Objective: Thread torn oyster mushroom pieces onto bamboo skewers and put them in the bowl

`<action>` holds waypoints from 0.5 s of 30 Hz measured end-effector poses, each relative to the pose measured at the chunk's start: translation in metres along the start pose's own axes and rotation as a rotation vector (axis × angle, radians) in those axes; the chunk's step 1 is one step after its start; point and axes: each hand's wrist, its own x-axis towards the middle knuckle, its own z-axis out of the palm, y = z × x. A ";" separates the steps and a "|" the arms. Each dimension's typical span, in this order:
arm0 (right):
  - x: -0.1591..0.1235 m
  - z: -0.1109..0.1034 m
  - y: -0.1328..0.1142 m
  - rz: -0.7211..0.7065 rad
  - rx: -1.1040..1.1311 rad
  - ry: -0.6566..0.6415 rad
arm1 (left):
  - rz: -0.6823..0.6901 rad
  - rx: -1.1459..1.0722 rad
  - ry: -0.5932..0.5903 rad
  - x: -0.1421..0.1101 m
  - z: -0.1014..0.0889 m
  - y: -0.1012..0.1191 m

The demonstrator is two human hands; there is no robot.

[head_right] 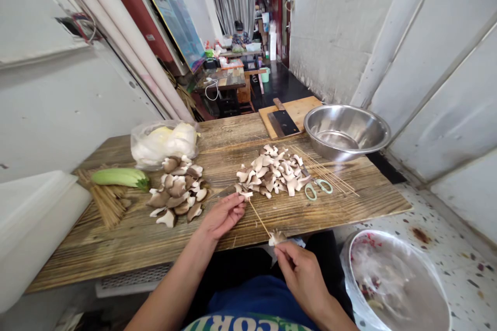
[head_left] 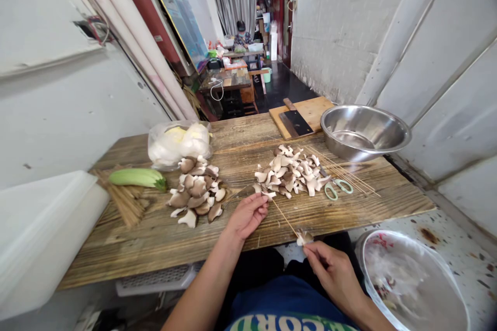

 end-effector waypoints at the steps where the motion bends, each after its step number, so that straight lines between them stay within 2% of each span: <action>1: 0.000 0.000 0.000 -0.002 -0.001 0.002 | 0.002 0.004 0.002 0.000 0.000 0.000; 15: 0.000 -0.001 -0.010 -0.014 -0.039 0.027 | 0.043 0.108 -0.008 -0.003 0.005 -0.002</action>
